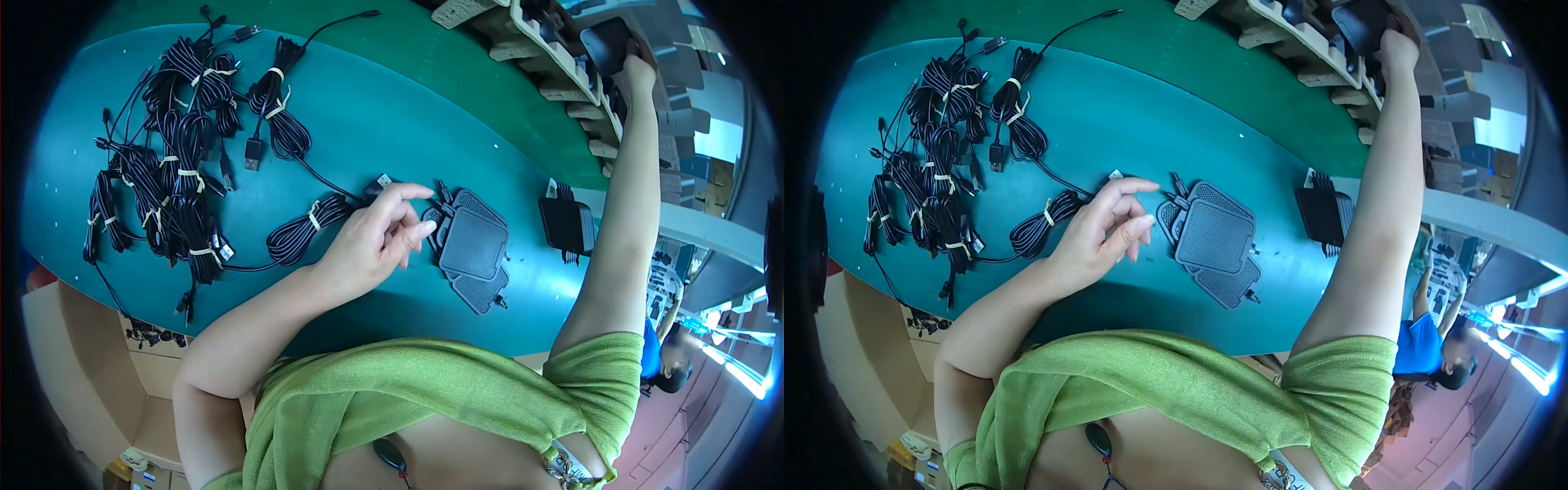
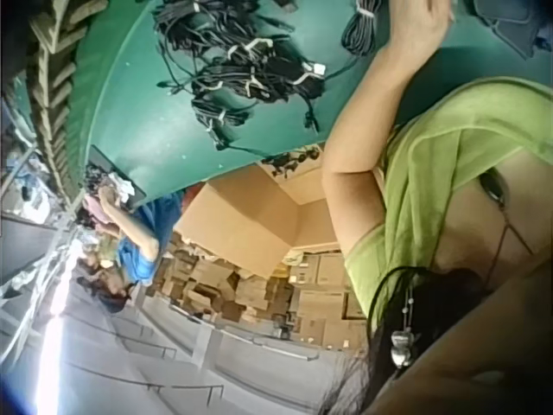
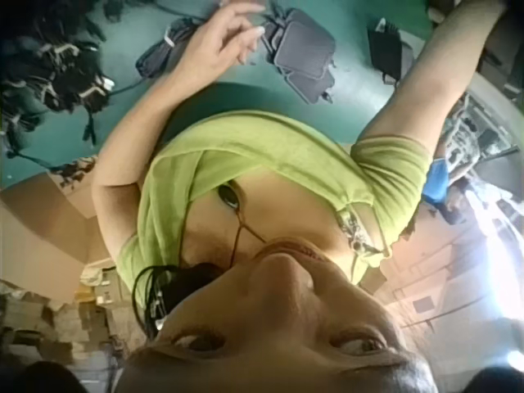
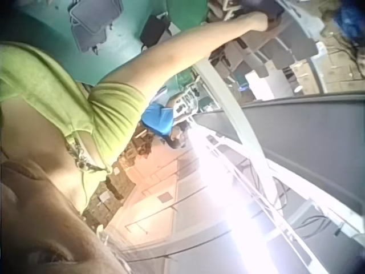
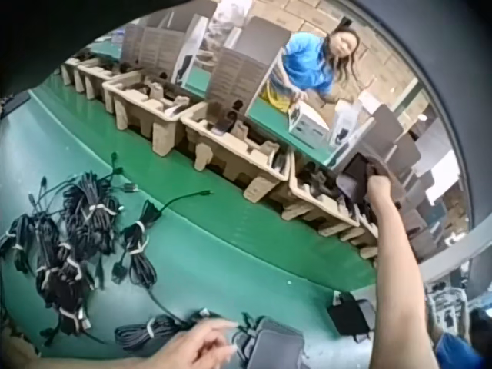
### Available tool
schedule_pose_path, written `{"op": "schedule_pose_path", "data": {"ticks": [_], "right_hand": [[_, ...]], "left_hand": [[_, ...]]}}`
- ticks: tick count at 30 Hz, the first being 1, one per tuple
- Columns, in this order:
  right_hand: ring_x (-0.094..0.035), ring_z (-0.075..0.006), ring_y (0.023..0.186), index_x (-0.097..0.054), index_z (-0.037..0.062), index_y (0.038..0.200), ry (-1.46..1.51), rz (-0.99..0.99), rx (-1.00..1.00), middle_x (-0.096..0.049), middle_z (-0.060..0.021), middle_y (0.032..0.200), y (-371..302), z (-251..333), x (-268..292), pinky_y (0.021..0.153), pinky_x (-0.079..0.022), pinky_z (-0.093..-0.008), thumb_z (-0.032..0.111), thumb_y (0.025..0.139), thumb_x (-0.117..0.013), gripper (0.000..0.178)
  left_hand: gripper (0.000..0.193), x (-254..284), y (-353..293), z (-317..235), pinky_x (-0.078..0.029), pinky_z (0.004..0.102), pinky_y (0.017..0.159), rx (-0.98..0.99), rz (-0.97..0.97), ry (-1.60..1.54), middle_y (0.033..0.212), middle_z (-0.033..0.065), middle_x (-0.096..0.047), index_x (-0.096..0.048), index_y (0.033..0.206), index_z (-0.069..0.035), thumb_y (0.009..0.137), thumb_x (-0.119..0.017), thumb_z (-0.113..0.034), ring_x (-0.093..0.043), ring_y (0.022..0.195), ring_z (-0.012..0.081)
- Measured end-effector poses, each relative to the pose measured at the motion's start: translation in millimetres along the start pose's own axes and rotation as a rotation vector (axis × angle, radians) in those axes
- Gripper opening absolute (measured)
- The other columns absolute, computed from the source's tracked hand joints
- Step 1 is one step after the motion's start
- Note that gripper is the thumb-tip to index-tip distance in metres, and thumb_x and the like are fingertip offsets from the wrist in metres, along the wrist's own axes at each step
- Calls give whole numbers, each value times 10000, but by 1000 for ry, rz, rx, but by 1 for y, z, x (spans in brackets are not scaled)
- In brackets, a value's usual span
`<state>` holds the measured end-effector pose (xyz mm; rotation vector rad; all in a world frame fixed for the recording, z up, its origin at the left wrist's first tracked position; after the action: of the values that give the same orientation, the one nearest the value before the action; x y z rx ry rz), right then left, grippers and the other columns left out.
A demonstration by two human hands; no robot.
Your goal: Assembling and organizing electronic power adapters on a factory production line.
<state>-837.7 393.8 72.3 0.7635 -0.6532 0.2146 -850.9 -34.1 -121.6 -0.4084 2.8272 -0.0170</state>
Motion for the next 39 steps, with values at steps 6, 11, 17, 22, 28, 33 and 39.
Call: {"op": "schedule_pose_path", "data": {"ticks": [6,11,17,22,28,33,39], "right_hand": [[-587,-189,836,-580,145,1104,-29,196,-87,-610,-99,990,46,-69,-24,681,-463,-288,255,884,-459,275],[-569,-235,942,-549,69,1128,-244,296,0,-602,-141,1019,14,-36,-46,804,-424,-302,269,918,-380,336],[-523,-376,976,-569,126,1078,-617,133,309,-561,-202,1052,-35,-19,-70,830,-416,-442,359,854,-422,355],[-540,-316,895,-604,90,966,-357,-130,698,-579,-136,947,-112,101,-46,778,-421,-413,237,803,-563,223],[-542,-227,858,-607,95,941,207,743,1042,-587,-55,904,-316,260,-85,726,-409,-330,123,696,-650,250],[-465,-145,820,-590,87,931,133,973,1185,-471,-7,789,-397,291,-100,686,-341,-267,249,632,-664,349],[-514,-182,868,-521,52,965,331,1111,799,-506,-55,889,-378,288,-103,722,-403,-298,126,686,-667,323]], "left_hand": [[288,1,4,-1,-404,247,450,-67,-37,1,657,59,-504,-382,1134,-46,879,-496,-116,-497,502,113],[312,2,2,0,-390,201,486,9,-12,2,746,58,-528,-371,1188,-40,898,-453,-120,-508,571,86],[290,1,2,-1,-417,241,493,-83,-34,87,708,58,-521,-398,1152,-47,884,-483,-116,-515,549,106],[162,-22,-4,-15,-456,341,626,-342,100,612,820,83,-551,-551,963,-62,840,-525,-164,-563,724,243],[197,-27,-12,-5,-449,379,729,-315,172,714,894,97,-559,-568,962,-61,836,-524,-205,-549,839,273],[350,-23,-20,-10,-387,414,856,-468,-47,673,1022,184,-565,-532,1086,-10,829,-550,-246,-525,963,330],[355,-20,-16,-2,-352,418,894,-473,-44,645,1083,192,-512,-458,1126,12,828,-519,-170,-468,1041,298]]}}
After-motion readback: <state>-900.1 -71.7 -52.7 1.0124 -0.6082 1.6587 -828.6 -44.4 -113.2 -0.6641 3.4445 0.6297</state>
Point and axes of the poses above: each hand's wrist, its own y-axis towards the middle knuckle, its own x-axis out of the back of the hand, z = x × y, the point moved 9 cm from there along y, towards the middle knuckle
